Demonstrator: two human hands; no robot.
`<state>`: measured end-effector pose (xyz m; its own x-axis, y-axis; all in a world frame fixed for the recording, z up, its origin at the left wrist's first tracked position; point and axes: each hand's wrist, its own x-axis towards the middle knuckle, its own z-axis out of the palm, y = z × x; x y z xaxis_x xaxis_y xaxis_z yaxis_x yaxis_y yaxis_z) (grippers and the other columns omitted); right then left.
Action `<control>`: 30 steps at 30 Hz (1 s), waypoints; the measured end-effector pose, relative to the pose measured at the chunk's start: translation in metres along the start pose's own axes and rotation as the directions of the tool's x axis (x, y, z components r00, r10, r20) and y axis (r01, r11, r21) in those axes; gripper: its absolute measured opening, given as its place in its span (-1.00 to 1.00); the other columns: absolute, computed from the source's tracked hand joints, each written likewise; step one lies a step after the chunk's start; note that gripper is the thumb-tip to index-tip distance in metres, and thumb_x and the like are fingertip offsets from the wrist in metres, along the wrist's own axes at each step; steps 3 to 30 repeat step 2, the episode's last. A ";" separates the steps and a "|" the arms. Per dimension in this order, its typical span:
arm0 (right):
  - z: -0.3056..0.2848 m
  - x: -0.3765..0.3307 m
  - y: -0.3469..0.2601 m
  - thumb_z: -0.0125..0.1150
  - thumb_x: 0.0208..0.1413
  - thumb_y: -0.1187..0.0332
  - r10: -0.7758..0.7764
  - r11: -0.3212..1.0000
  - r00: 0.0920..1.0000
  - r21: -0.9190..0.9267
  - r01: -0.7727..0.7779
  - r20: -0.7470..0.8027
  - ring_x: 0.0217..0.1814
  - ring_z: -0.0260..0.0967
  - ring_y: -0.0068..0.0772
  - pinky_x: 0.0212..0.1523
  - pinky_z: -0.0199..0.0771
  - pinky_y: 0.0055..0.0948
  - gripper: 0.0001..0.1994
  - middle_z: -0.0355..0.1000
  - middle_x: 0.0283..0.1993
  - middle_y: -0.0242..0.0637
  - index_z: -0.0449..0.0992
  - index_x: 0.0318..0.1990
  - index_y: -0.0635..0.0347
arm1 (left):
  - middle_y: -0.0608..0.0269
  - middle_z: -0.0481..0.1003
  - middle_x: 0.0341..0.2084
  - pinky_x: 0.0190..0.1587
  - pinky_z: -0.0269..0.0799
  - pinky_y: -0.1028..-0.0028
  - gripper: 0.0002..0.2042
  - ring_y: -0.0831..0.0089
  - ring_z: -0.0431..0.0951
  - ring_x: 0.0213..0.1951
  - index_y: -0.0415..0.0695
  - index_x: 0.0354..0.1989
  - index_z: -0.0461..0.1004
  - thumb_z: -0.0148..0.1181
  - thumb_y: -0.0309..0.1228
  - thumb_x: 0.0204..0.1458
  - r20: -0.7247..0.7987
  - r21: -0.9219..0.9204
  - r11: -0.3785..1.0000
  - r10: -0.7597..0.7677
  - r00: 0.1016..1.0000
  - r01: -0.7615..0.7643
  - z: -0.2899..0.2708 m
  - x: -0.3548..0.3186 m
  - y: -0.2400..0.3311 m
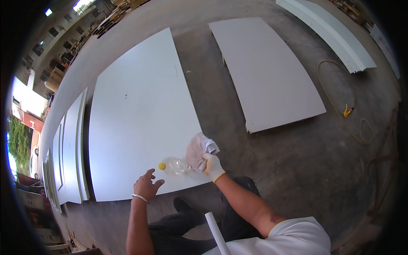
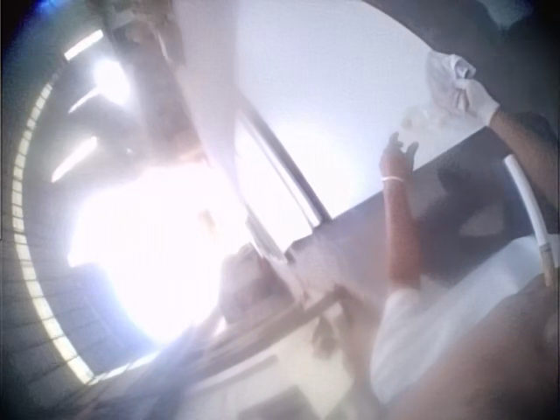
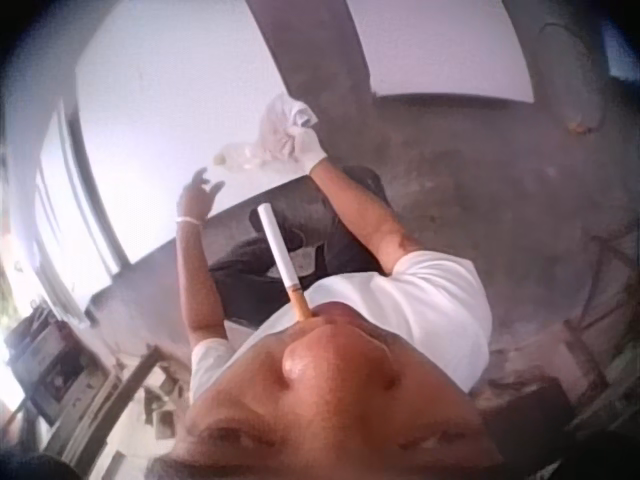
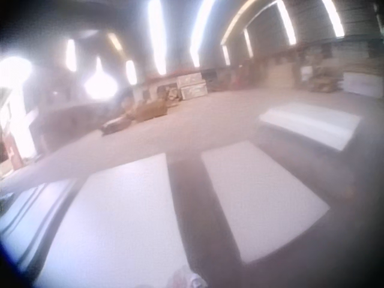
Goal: The person wipes the edges and surfaces of several large white panels with a cloth. They lift and stack the panels, then continue wiping each one before placing them back in a pile.
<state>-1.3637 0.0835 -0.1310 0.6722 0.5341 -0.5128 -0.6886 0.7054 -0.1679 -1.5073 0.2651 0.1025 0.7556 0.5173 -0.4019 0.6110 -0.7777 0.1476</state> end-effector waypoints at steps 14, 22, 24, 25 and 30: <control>0.004 0.003 0.011 0.11 0.18 0.50 0.030 1.000 0.995 -0.001 -0.030 -0.092 0.31 0.40 -0.05 0.37 0.41 0.03 -0.49 0.40 0.22 -0.11 0.27 0.32 0.18 | 0.06 0.66 -0.05 0.01 0.56 0.17 -0.33 0.14 0.69 -0.08 -0.11 0.26 0.45 0.44 -0.01 0.02 0.009 -0.014 1.000 -0.007 1.000 0.007 0.003 -0.003 0.007; 0.004 0.003 0.011 0.11 0.18 0.50 0.030 1.000 0.995 -0.001 -0.030 -0.092 0.31 0.40 -0.05 0.37 0.41 0.03 -0.49 0.40 0.22 -0.11 0.27 0.32 0.18 | 0.06 0.66 -0.05 0.01 0.56 0.17 -0.33 0.14 0.69 -0.08 -0.11 0.26 0.45 0.44 -0.01 0.02 0.009 -0.014 1.000 -0.007 1.000 0.007 0.003 -0.003 0.007; 0.004 0.003 0.011 0.11 0.18 0.50 0.030 1.000 0.995 -0.001 -0.030 -0.092 0.31 0.40 -0.05 0.37 0.41 0.03 -0.49 0.40 0.22 -0.11 0.27 0.32 0.18 | 0.06 0.66 -0.05 0.01 0.56 0.17 -0.33 0.14 0.69 -0.08 -0.11 0.26 0.45 0.44 -0.01 0.02 0.009 -0.014 1.000 -0.007 1.000 0.007 0.003 -0.003 0.007; 0.004 0.003 0.011 0.11 0.18 0.50 0.030 1.000 0.995 -0.001 -0.030 -0.092 0.31 0.40 -0.05 0.37 0.41 0.03 -0.49 0.40 0.22 -0.11 0.27 0.32 0.18 | 0.06 0.66 -0.05 0.01 0.56 0.17 -0.33 0.14 0.69 -0.08 -0.11 0.26 0.45 0.44 -0.01 0.02 0.009 -0.014 1.000 -0.007 1.000 0.007 0.003 -0.003 0.007; 0.004 0.003 0.011 0.11 0.18 0.50 0.030 1.000 0.995 -0.001 -0.030 -0.092 0.31 0.40 -0.05 0.37 0.41 0.03 -0.49 0.40 0.22 -0.11 0.27 0.32 0.18 | 0.06 0.66 -0.05 0.01 0.56 0.17 -0.33 0.14 0.69 -0.08 -0.11 0.26 0.45 0.44 -0.01 0.02 0.009 -0.014 1.000 -0.007 1.000 0.007 0.003 -0.003 0.007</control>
